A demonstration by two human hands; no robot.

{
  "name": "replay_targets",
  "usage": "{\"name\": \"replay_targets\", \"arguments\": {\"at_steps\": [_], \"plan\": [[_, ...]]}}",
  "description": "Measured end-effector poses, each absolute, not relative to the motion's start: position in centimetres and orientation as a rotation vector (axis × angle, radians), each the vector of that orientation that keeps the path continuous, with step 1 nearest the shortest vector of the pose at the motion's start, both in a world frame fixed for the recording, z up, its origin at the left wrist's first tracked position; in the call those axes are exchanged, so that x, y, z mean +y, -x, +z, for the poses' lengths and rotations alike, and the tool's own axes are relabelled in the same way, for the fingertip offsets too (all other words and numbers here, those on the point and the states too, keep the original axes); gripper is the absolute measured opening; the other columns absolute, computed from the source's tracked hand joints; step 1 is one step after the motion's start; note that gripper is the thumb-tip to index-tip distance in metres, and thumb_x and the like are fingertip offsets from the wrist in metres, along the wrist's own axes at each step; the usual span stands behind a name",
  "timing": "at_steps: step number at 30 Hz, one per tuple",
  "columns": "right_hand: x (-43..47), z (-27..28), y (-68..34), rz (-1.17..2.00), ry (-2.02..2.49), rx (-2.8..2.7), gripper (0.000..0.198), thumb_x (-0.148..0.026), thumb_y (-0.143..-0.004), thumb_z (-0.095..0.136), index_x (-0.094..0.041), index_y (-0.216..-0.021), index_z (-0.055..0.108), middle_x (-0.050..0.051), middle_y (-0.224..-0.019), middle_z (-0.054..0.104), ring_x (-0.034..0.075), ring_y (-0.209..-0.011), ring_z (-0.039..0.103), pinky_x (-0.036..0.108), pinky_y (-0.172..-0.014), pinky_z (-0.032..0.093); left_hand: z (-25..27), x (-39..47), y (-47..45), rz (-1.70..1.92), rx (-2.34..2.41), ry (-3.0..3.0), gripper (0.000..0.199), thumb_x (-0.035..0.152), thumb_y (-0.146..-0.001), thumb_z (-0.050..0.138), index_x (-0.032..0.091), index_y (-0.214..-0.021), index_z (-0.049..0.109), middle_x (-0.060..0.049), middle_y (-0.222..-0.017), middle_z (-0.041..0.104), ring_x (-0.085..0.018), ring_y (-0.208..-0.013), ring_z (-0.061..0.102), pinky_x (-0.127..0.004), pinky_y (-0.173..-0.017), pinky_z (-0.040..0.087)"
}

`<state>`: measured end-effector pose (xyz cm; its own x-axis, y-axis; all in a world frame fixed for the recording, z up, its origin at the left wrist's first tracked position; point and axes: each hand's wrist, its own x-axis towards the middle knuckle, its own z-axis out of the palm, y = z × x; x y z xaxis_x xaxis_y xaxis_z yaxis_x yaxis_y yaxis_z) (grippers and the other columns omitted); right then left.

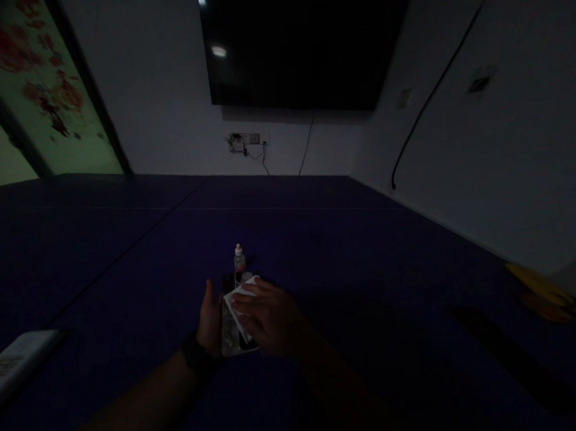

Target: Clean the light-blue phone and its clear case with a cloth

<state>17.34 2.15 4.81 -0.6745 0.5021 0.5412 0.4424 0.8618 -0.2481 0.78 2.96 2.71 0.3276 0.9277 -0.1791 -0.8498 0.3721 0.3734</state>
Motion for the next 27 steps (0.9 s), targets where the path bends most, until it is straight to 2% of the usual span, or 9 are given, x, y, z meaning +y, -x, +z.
{"name": "replay_targets", "arguments": {"at_steps": [5,8,11,13,16,18,22,25,27], "plan": [[2.9,4.1,-18.6,-0.015,0.858,-2.29,0.034,-0.025,-0.104,0.049,-0.021,-0.127,0.073,0.011,-0.128,0.077,0.028,-0.125,0.071,0.059,-0.117,0.048,2.9,3.1,-0.9,1.197,0.432,-0.241,0.074,0.067,-0.102,0.035,0.019,-0.159,0.045,-0.015,-0.121,0.076,-0.032,-0.111,0.073,-0.046,-0.105,0.051],[2.4,4.0,-18.1,-0.039,0.899,-2.298,0.039,-0.027,-0.103,0.051,-0.018,-0.138,0.067,0.015,-0.14,0.069,0.031,-0.135,0.063,0.059,-0.117,0.047,3.0,3.1,-1.0,1.209,0.44,-0.256,0.074,0.066,-0.102,0.037,0.02,-0.159,0.044,-0.014,-0.124,0.075,-0.032,-0.115,0.072,-0.046,-0.108,0.049],[1.9,4.1,-17.5,0.02,0.811,-2.378,0.05,-0.031,-0.101,0.056,-0.014,-0.148,0.057,0.016,-0.153,0.058,0.031,-0.146,0.052,0.056,-0.12,0.046,3.1,3.0,-0.9,1.213,0.451,-0.24,0.077,0.067,-0.102,0.035,0.015,-0.158,0.045,-0.016,-0.118,0.076,-0.032,-0.114,0.072,-0.046,-0.108,0.049],[1.9,4.2,-17.5,0.079,0.74,-2.415,0.045,-0.03,-0.102,0.055,-0.016,-0.144,0.061,0.013,-0.149,0.063,0.028,-0.143,0.056,0.052,-0.12,0.047,3.1,2.9,-0.9,1.21,0.449,-0.227,0.079,0.068,-0.102,0.035,0.013,-0.157,0.045,-0.017,-0.115,0.077,-0.033,-0.113,0.072,-0.047,-0.107,0.05],[2.2,4.1,-17.9,0.11,0.752,-2.375,0.035,-0.025,-0.104,0.05,-0.022,-0.134,0.07,0.01,-0.135,0.074,0.025,-0.131,0.067,0.052,-0.119,0.048,3.2,2.9,-0.9,1.216,0.448,-0.226,0.076,0.069,-0.101,0.037,0.017,-0.157,0.047,-0.015,-0.118,0.076,-0.033,-0.114,0.072,-0.048,-0.108,0.049],[2.5,3.9,-17.9,0.075,0.824,-2.329,0.038,-0.026,-0.104,0.05,-0.021,-0.137,0.067,0.012,-0.137,0.072,0.027,-0.133,0.065,0.055,-0.119,0.047,3.3,2.9,-1.0,1.224,0.461,-0.235,0.074,0.067,-0.101,0.038,0.019,-0.157,0.047,-0.014,-0.122,0.076,-0.032,-0.116,0.071,-0.047,-0.109,0.049],[2.4,3.5,-17.5,0.047,0.861,-2.351,0.052,-0.031,-0.101,0.058,-0.016,-0.151,0.055,0.017,-0.152,0.059,0.031,-0.146,0.052,0.058,-0.121,0.044,3.4,3.0,-1.0,1.231,0.484,-0.213,0.076,0.066,-0.102,0.036,0.015,-0.159,0.044,-0.016,-0.123,0.075,-0.033,-0.116,0.071,-0.045,-0.109,0.049],[2.4,3.6,-17.6,0.097,0.793,-2.37,0.04,-0.028,-0.103,0.054,-0.021,-0.141,0.064,0.012,-0.142,0.068,0.028,-0.139,0.06,0.055,-0.121,0.045,3.3,3.1,-1.0,1.223,0.478,-0.197,0.078,0.067,-0.102,0.034,0.015,-0.16,0.041,-0.017,-0.12,0.076,-0.033,-0.113,0.072,-0.046,-0.107,0.05],[2.5,3.7,-17.8,0.09,0.831,-2.333,0.038,-0.026,-0.105,0.05,-0.021,-0.138,0.067,0.012,-0.138,0.071,0.028,-0.135,0.063,0.057,-0.12,0.045,3.2,3.1,-0.9,1.219,0.472,-0.21,0.078,0.067,-0.102,0.035,0.016,-0.16,0.041,-0.016,-0.119,0.077,-0.033,-0.113,0.073,-0.047,-0.108,0.049]]}}
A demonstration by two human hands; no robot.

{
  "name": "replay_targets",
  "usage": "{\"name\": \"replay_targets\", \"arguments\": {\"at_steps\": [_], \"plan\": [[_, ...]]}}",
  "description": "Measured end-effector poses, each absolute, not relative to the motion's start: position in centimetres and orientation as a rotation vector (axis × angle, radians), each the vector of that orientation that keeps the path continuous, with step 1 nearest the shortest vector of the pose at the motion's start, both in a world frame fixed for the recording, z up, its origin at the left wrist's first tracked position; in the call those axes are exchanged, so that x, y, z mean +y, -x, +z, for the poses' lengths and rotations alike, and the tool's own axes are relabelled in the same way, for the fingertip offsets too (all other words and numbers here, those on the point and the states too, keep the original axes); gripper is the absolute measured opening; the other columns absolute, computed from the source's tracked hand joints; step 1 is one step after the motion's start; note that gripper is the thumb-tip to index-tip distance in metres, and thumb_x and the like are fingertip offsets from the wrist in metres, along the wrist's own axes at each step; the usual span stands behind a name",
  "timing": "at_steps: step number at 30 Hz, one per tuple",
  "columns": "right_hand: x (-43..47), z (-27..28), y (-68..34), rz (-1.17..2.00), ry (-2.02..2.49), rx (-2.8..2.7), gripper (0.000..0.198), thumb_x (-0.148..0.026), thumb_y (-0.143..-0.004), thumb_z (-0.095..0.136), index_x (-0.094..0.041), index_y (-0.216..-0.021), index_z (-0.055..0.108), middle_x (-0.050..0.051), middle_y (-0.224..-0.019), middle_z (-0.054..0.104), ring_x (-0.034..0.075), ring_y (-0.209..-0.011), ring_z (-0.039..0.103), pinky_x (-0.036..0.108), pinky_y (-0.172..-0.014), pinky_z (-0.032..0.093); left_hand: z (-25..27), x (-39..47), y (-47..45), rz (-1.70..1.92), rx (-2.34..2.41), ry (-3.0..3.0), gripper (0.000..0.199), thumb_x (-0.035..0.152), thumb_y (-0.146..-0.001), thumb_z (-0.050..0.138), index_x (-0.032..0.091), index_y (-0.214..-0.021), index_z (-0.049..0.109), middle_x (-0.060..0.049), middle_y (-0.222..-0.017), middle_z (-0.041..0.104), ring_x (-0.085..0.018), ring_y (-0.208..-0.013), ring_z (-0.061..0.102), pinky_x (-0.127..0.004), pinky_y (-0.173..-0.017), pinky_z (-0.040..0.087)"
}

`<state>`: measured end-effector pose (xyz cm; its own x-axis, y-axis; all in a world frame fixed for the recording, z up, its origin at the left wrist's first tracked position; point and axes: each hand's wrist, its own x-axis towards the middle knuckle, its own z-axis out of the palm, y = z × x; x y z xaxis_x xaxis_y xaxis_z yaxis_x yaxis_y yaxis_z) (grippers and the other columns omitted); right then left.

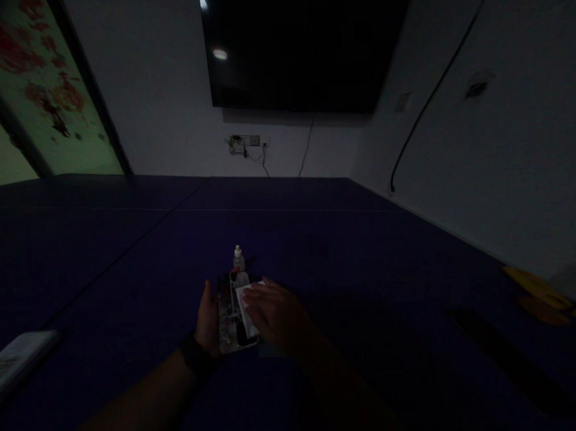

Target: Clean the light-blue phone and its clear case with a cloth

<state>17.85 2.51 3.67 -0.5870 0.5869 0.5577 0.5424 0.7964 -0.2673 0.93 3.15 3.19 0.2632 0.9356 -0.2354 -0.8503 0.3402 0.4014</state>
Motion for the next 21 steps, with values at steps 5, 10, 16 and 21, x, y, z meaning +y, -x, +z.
{"name": "replay_targets", "arguments": {"at_steps": [5,10,16,21], "plan": [[2.7,3.7,-18.0,0.098,0.858,-2.356,0.049,-0.03,-0.103,0.054,-0.014,-0.149,0.056,0.018,-0.153,0.057,0.031,-0.146,0.052,0.059,-0.121,0.043,3.0,3.4,-0.9,1.227,0.46,-0.23,0.077,0.067,-0.102,0.034,0.016,-0.159,0.042,-0.015,-0.117,0.077,-0.031,-0.111,0.073,-0.045,-0.109,0.049],[3.0,3.9,-18.9,0.12,0.825,-2.351,0.036,-0.025,-0.105,0.049,-0.016,-0.134,0.069,0.015,-0.14,0.07,0.029,-0.136,0.063,0.058,-0.119,0.046,2.9,3.3,-0.8,1.239,0.414,-0.232,0.073,0.066,-0.101,0.038,0.02,-0.157,0.046,-0.013,-0.12,0.076,-0.031,-0.112,0.072,-0.047,-0.108,0.049],[2.2,3.9,-18.6,0.171,0.743,-2.438,0.043,-0.026,-0.103,0.054,-0.015,-0.144,0.061,0.016,-0.15,0.061,0.03,-0.148,0.049,0.058,-0.121,0.044,2.5,3.6,-0.3,1.344,0.405,-0.25,0.065,0.063,-0.101,0.045,0.024,-0.153,0.052,-0.014,-0.126,0.074,-0.031,-0.107,0.073,-0.048,-0.101,0.052],[1.2,4.4,-17.5,0.218,0.716,-2.492,0.051,-0.032,-0.102,0.058,-0.014,-0.15,0.055,0.016,-0.156,0.055,0.03,-0.15,0.046,0.055,-0.125,0.04,2.1,4.0,-0.3,1.346,0.436,-0.265,0.057,0.057,-0.101,0.049,0.021,-0.143,0.059,-0.013,-0.112,0.077,-0.028,-0.092,0.075,-0.047,-0.095,0.055]]}}
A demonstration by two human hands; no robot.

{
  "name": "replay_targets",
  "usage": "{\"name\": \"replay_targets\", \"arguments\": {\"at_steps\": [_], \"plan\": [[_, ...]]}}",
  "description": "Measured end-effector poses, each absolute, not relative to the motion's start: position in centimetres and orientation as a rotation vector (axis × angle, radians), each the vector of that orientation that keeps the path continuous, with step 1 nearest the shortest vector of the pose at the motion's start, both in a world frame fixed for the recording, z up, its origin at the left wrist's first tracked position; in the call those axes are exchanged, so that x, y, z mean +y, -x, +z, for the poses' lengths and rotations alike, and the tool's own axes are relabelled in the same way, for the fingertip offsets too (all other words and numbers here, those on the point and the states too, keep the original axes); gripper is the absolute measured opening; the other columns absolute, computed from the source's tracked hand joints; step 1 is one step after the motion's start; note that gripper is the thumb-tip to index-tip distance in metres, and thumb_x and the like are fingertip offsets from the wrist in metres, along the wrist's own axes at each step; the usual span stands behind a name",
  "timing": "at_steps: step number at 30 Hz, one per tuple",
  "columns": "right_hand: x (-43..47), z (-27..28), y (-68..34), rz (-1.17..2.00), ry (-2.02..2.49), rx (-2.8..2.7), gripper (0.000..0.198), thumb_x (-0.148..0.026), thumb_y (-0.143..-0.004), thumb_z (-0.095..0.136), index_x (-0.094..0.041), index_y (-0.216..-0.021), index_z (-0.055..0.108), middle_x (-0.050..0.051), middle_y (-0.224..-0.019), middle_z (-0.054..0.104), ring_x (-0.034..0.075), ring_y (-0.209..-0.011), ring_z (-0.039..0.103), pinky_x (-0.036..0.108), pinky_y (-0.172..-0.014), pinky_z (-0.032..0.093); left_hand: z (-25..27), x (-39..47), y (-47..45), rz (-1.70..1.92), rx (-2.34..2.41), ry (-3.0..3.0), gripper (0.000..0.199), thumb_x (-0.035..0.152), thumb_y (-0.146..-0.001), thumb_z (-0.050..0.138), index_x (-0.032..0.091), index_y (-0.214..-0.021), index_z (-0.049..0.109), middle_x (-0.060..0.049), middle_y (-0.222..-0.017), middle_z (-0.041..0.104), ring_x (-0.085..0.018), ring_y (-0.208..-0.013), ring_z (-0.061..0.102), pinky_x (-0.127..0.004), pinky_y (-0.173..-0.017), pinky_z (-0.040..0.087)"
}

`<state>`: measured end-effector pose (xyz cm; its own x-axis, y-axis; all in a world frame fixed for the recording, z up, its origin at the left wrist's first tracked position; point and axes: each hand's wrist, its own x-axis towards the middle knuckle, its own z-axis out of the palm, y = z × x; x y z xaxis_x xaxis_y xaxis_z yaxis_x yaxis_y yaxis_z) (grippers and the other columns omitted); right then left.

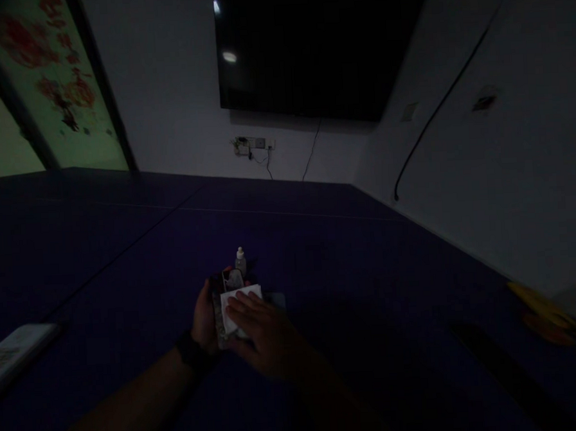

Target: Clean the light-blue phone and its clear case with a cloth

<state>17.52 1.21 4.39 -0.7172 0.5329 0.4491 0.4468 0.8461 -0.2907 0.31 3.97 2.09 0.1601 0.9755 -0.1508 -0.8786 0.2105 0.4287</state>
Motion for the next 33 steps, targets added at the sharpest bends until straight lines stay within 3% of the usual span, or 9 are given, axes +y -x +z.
{"name": "replay_targets", "arguments": {"at_steps": [4,9,13,18,23,26,29,33], "plan": [[1.9,4.4,-18.1,0.205,0.695,-2.49,0.039,-0.026,-0.104,0.053,-0.02,-0.14,0.065,0.011,-0.143,0.068,0.028,-0.142,0.057,0.055,-0.123,0.042,2.3,4.1,-0.5,1.344,0.422,-0.244,0.05,0.055,-0.101,0.049,0.021,-0.136,0.062,-0.012,-0.104,0.077,-0.029,-0.09,0.075,-0.048,-0.094,0.056],[2.3,4.0,-18.1,0.132,0.743,-2.449,0.051,-0.032,-0.101,0.058,-0.013,-0.149,0.056,0.018,-0.154,0.057,0.032,-0.147,0.05,0.057,-0.122,0.042,2.5,4.2,-0.5,1.364,0.452,-0.235,0.049,0.051,-0.104,0.044,0.019,-0.136,0.062,-0.012,-0.102,0.078,-0.028,-0.089,0.076,-0.046,-0.093,0.057],[2.3,4.1,-18.0,0.178,0.684,-2.471,0.034,-0.026,-0.105,0.051,-0.021,-0.133,0.069,0.011,-0.138,0.072,0.026,-0.136,0.062,0.054,-0.122,0.043,2.6,4.2,-0.5,1.342,0.453,-0.248,0.052,0.054,-0.103,0.045,0.021,-0.14,0.059,-0.013,-0.106,0.078,-0.03,-0.094,0.076,-0.049,-0.095,0.056],[2.2,3.9,-17.8,0.055,0.777,-2.395,0.046,-0.028,-0.1,0.058,-0.015,-0.144,0.06,0.017,-0.149,0.062,0.032,-0.145,0.053,0.058,-0.121,0.043,2.7,4.1,-0.4,1.361,0.464,-0.234,0.05,0.051,-0.104,0.044,0.019,-0.139,0.06,-0.013,-0.107,0.078,-0.029,-0.094,0.075,-0.047,-0.097,0.055],[2.4,3.7,-17.7,0.067,0.784,-2.403,0.034,-0.024,-0.104,0.051,-0.021,-0.133,0.068,0.011,-0.137,0.072,0.028,-0.136,0.063,0.06,-0.122,0.041,2.5,4.3,-0.5,1.35,0.465,-0.215,0.052,0.054,-0.104,0.043,0.02,-0.14,0.06,-0.012,-0.103,0.078,-0.028,-0.086,0.075,-0.046,-0.092,0.055],[2.0,3.5,-17.0,0.036,0.89,-2.389,0.045,-0.029,-0.105,0.051,-0.014,-0.146,0.058,0.017,-0.15,0.062,0.03,-0.144,0.054,0.059,-0.122,0.042,2.1,4.7,-0.5,1.371,0.471,-0.199,0.051,0.05,-0.105,0.042,0.018,-0.14,0.06,-0.009,-0.096,0.078,-0.025,-0.081,0.074,-0.042,-0.09,0.056],[0.9,3.5,-15.7,0.095,0.836,-2.467,0.057,-0.038,-0.104,0.054,-0.012,-0.155,0.047,0.016,-0.16,0.05,0.029,-0.152,0.044,0.053,-0.126,0.039,1.4,5.0,-0.2,1.313,0.456,-0.235,0.059,0.054,-0.104,0.043,0.016,-0.147,0.054,-0.011,-0.097,0.078,-0.026,-0.086,0.075,-0.041,-0.09,0.056],[0.0,4.3,-15.4,0.201,0.688,-2.514,0.053,-0.038,-0.104,0.055,-0.015,-0.152,0.052,0.013,-0.157,0.055,0.025,-0.149,0.048,0.049,-0.128,0.035,0.7,5.1,0.2,1.244,0.437,-0.244,0.068,0.058,-0.103,0.04,0.018,-0.158,0.041,-0.014,-0.096,0.077,-0.026,-0.078,0.075,-0.042,-0.084,0.057]]}}
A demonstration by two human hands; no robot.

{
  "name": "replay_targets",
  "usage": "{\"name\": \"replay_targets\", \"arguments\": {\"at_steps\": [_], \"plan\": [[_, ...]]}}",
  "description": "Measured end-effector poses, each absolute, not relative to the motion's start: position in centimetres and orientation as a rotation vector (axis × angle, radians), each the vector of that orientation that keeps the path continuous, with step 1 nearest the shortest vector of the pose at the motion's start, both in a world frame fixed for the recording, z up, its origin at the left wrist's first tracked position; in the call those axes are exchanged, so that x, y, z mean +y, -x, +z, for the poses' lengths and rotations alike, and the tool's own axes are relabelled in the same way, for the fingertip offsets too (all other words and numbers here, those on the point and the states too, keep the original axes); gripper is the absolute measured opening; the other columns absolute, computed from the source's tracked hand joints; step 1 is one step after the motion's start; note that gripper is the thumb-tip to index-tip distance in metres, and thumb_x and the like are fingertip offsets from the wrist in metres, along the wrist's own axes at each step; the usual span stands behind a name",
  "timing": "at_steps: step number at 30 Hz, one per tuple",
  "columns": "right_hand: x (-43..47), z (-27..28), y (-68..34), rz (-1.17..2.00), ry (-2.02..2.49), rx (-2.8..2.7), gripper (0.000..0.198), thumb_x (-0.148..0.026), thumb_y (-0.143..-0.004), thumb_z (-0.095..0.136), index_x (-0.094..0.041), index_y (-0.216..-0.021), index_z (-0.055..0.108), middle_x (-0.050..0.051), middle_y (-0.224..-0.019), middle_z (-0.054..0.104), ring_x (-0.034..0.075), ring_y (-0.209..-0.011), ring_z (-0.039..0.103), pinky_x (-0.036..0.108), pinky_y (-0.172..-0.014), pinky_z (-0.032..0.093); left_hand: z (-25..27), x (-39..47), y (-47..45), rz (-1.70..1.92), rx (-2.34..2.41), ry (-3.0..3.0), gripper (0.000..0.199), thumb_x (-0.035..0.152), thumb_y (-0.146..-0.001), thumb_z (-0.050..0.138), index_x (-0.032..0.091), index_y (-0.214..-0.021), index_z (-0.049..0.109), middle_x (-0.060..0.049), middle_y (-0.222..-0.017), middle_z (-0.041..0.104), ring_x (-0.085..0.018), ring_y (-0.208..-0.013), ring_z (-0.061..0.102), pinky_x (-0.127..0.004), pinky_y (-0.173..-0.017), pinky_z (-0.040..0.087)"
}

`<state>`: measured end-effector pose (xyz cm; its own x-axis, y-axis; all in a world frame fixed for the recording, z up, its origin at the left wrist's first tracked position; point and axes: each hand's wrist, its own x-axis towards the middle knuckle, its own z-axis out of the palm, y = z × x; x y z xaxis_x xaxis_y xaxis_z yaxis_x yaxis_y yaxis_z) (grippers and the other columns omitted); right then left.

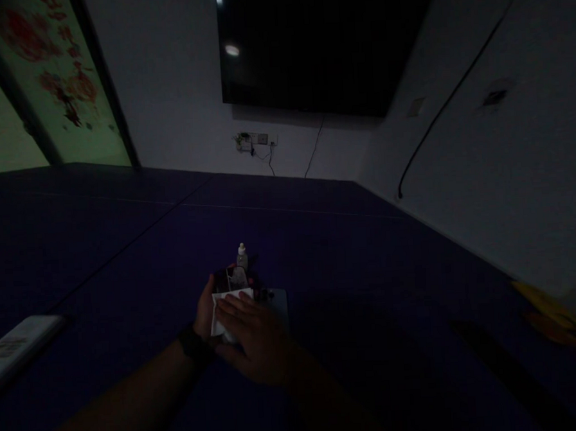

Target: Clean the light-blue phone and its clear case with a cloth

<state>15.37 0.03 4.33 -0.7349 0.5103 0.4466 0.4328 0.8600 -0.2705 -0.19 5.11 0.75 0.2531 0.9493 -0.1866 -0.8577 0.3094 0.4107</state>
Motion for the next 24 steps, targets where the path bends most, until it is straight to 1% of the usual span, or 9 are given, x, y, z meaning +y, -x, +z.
{"name": "replay_targets", "arguments": {"at_steps": [4,7,9,10,13,14,19,21,24], "plan": [[0.5,4.7,-16.1,0.243,0.731,-2.489,0.037,-0.026,-0.103,0.053,-0.022,-0.138,0.066,0.008,-0.142,0.069,0.025,-0.141,0.058,0.054,-0.127,0.035,0.7,4.8,0.1,1.283,0.343,-0.276,0.064,0.057,-0.101,0.047,0.021,-0.154,0.046,-0.012,-0.103,0.077,-0.027,-0.088,0.075,-0.043,-0.091,0.056],[0.6,4.4,-15.9,0.18,0.818,-2.474,0.05,-0.03,-0.1,0.059,-0.016,-0.148,0.057,0.014,-0.154,0.058,0.029,-0.148,0.049,0.055,-0.126,0.037,0.8,4.6,0.0,1.28,0.336,-0.282,0.061,0.057,-0.101,0.047,0.02,-0.149,0.052,-0.012,-0.102,0.077,-0.028,-0.09,0.075,-0.044,-0.095,0.055],[0.6,4.2,-15.8,0.18,0.774,-2.506,0.063,-0.036,-0.097,0.065,-0.012,-0.154,0.049,0.017,-0.16,0.05,0.03,-0.152,0.044,0.052,-0.126,0.037,1.0,4.6,0.0,1.273,0.367,-0.278,0.059,0.056,-0.102,0.046,0.02,-0.148,0.052,-0.012,-0.1,0.077,-0.026,-0.086,0.075,-0.042,-0.091,0.056],[0.6,4.2,-15.8,0.201,0.736,-2.522,0.063,-0.036,-0.097,0.065,-0.014,-0.154,0.05,0.016,-0.159,0.051,0.029,-0.151,0.045,0.051,-0.127,0.037,1.0,4.6,0.0,1.277,0.379,-0.28,0.059,0.056,-0.102,0.045,0.02,-0.148,0.052,-0.012,-0.099,0.077,-0.026,-0.084,0.074,-0.042,-0.089,0.056],[1.0,4.3,-16.2,0.251,0.719,-2.497,0.043,-0.029,-0.101,0.057,-0.021,-0.144,0.062,0.011,-0.146,0.066,0.026,-0.142,0.057,0.053,-0.126,0.037,1.1,4.6,-0.1,1.324,0.39,-0.295,0.059,0.057,-0.101,0.046,0.02,-0.147,0.054,-0.013,-0.099,0.078,-0.027,-0.083,0.074,-0.041,-0.085,0.056],[1.1,4.3,-16.3,0.243,0.754,-2.473,0.041,-0.027,-0.102,0.056,-0.021,-0.142,0.063,0.011,-0.145,0.067,0.027,-0.141,0.058,0.055,-0.125,0.037,1.1,4.7,-0.2,1.339,0.393,-0.296,0.059,0.057,-0.101,0.046,0.02,-0.147,0.054,-0.013,-0.099,0.078,-0.027,-0.084,0.074,-0.041,-0.085,0.056],[1.2,4.2,-16.1,0.219,0.75,-2.517,0.066,-0.034,-0.094,0.069,-0.013,-0.154,0.05,0.018,-0.159,0.051,0.031,-0.15,0.046,0.053,-0.125,0.039,0.9,5.0,-0.1,1.332,0.42,-0.271,0.065,0.055,-0.102,0.044,0.015,-0.154,0.046,-0.013,-0.094,0.077,-0.027,-0.077,0.073,-0.041,-0.081,0.056],[1.4,4.2,-16.3,0.265,0.666,-2.566,0.063,-0.03,-0.093,0.071,-0.012,-0.15,0.055,0.018,-0.156,0.054,0.03,-0.148,0.05,0.05,-0.125,0.04,1.0,4.9,0.0,1.315,0.393,-0.282,0.068,0.057,-0.101,0.046,0.018,-0.157,0.043,-0.013,-0.096,0.077,-0.026,-0.076,0.073,-0.041,-0.081,0.056],[2.1,4.0,-17.5,0.348,0.561,-2.547,0.045,-0.018,-0.096,0.061,-0.015,-0.141,0.064,0.014,-0.147,0.065,0.026,-0.142,0.057,0.046,-0.121,0.047,1.4,4.5,0.0,1.309,0.401,-0.282,0.072,0.06,-0.101,0.043,0.022,-0.161,0.035,-0.012,-0.098,0.076,-0.028,-0.078,0.073,-0.045,-0.083,0.056]]}}
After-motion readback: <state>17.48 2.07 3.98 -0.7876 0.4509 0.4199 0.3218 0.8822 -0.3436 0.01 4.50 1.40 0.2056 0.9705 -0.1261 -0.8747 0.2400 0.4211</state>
